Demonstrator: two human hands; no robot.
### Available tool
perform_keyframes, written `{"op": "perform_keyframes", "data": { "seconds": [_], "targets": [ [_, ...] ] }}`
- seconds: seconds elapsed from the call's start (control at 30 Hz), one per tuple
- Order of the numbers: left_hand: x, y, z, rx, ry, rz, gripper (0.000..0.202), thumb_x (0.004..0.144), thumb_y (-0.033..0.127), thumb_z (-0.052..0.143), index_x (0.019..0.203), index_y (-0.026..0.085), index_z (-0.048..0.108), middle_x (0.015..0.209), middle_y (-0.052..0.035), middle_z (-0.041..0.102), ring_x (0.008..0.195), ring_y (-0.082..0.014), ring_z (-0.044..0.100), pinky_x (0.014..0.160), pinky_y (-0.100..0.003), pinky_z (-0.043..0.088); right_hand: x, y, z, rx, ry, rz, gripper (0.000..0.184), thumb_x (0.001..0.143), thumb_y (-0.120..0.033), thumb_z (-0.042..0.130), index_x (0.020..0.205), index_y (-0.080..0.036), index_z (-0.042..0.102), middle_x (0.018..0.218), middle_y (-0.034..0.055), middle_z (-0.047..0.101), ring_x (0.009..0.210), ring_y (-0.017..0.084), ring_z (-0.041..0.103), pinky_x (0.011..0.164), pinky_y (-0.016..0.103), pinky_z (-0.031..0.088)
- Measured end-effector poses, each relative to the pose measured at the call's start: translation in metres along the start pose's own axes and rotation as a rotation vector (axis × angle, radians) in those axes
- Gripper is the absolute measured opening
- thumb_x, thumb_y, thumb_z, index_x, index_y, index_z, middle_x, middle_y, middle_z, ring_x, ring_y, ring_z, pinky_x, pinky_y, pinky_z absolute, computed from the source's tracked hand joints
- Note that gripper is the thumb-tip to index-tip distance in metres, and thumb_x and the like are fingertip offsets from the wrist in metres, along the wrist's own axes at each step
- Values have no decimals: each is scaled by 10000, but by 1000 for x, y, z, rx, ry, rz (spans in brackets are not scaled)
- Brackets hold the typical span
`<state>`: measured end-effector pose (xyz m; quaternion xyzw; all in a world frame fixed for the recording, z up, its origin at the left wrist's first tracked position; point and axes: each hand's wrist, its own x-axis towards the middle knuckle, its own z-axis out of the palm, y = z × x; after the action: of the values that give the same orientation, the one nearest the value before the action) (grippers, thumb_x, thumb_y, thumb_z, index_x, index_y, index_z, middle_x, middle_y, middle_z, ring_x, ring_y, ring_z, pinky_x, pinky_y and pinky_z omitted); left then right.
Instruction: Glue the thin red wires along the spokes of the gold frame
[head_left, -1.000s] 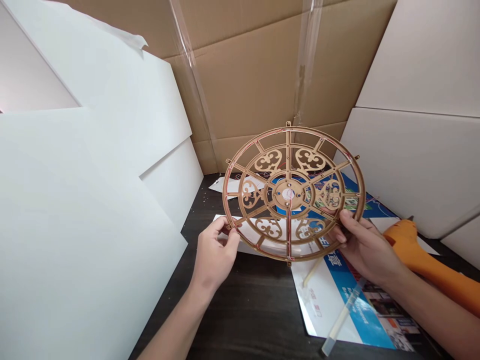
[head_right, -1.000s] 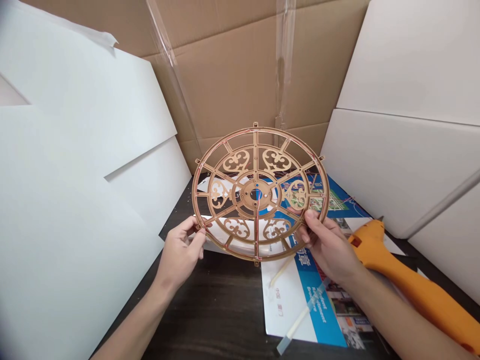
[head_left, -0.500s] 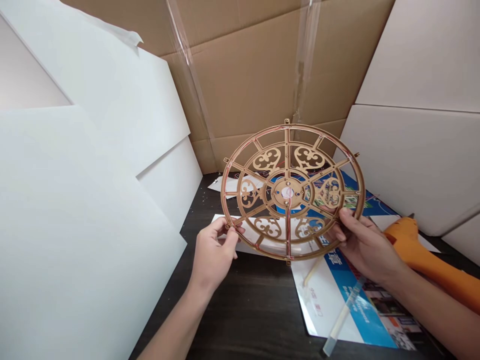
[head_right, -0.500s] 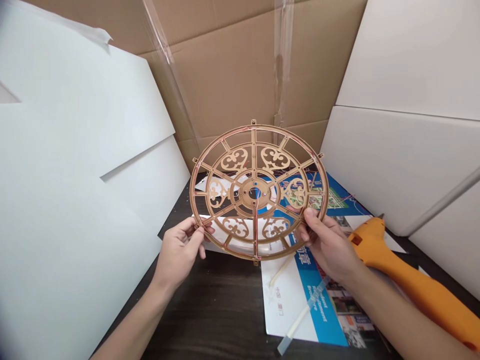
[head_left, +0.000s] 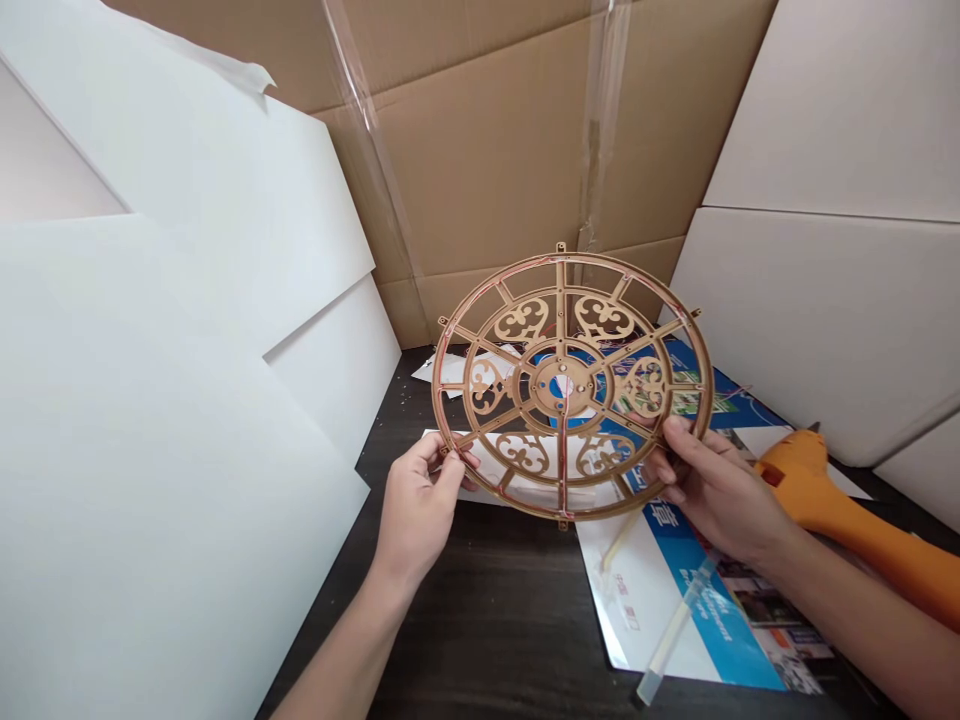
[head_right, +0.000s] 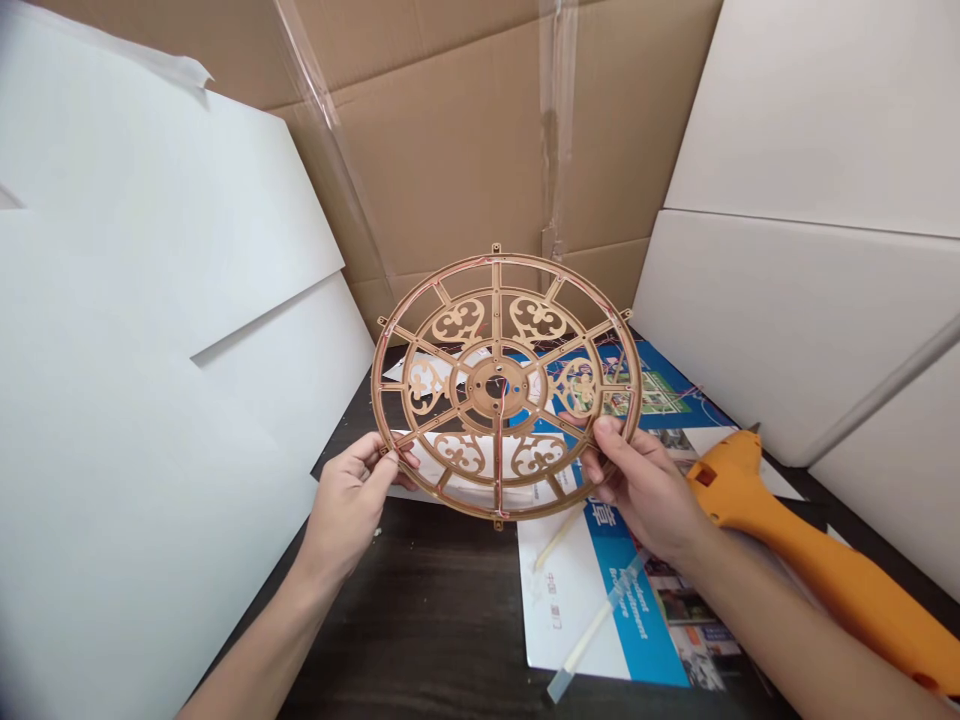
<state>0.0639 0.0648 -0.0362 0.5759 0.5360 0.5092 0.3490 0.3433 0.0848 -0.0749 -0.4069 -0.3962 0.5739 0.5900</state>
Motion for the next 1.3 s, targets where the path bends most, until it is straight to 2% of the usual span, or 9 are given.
{"op": "perform_keyframes", "data": {
  "seconds": [0.2,0.3,0.47,0.57,0.67,0.97,1.17,1.23,1.3],
  "targets": [
    [1,-1,-2,-9,-10,24,180,888,293,559,788,170,645,835,-18,679,786,-149,658,745,-251,578,1,1,1,1,-35,9,510,689,-673,845,859,-234,651,537,-45,421,453,88,361,375,183,278],
    [3,4,-5,-4,-10,27,184,882,295,572,775,167,649,831,-19,677,763,-147,658,726,-247,578,-1,-1,5,-3,-60,4,523,703,-681,832,853,-219,639,543,-45,439,436,82,354,371,194,280],
    [4,10,-11,4,-4,21,199,866,331,596,797,157,663,780,-16,673,691,-146,658,672,-251,589,-1,-3,10,-20,-99,9,566,695,-691,833,726,-195,562,547,-33,474,398,76,372,366,215,265],
    [5,9,-11,10,0,12,203,855,350,612,846,155,670,778,-12,681,639,-142,648,626,-256,589,0,-2,9,-16,-93,5,580,682,-711,831,753,-198,570,548,-41,469,405,75,375,368,207,258],
    [6,8,-10,17,15,-1,186,826,334,627,799,155,669,763,-17,687,618,-145,646,594,-255,583,0,-2,8,-18,-101,-2,556,705,-685,831,747,-199,564,560,-37,477,425,78,378,376,208,280],
    [7,10,-9,0,58,18,158,782,311,640,740,160,661,751,-30,712,710,-164,666,683,-266,597,-2,-1,8,-35,-132,-35,502,753,-641,811,737,-205,561,574,-26,487,452,98,392,370,219,322],
    [7,9,-11,6,17,24,171,831,307,624,753,156,650,766,-35,705,729,-169,671,698,-274,601,-2,-2,8,-41,-134,-39,504,753,-654,805,751,-207,573,568,-30,496,426,88,381,361,217,312],
    [6,8,-11,10,4,29,196,875,333,613,821,150,657,812,-49,706,745,-173,671,703,-281,600,-2,-3,8,-42,-135,-37,487,769,-653,792,776,-206,599,575,-25,508,428,90,389,365,220,320],
    [4,5,-11,8,-8,31,264,925,378,593,1017,140,660,929,-75,716,804,-184,681,730,-301,604,-2,-3,9,-39,-135,-39,478,772,-654,789,811,-205,630,581,-21,514,437,94,401,372,221,332]
  ]
}}
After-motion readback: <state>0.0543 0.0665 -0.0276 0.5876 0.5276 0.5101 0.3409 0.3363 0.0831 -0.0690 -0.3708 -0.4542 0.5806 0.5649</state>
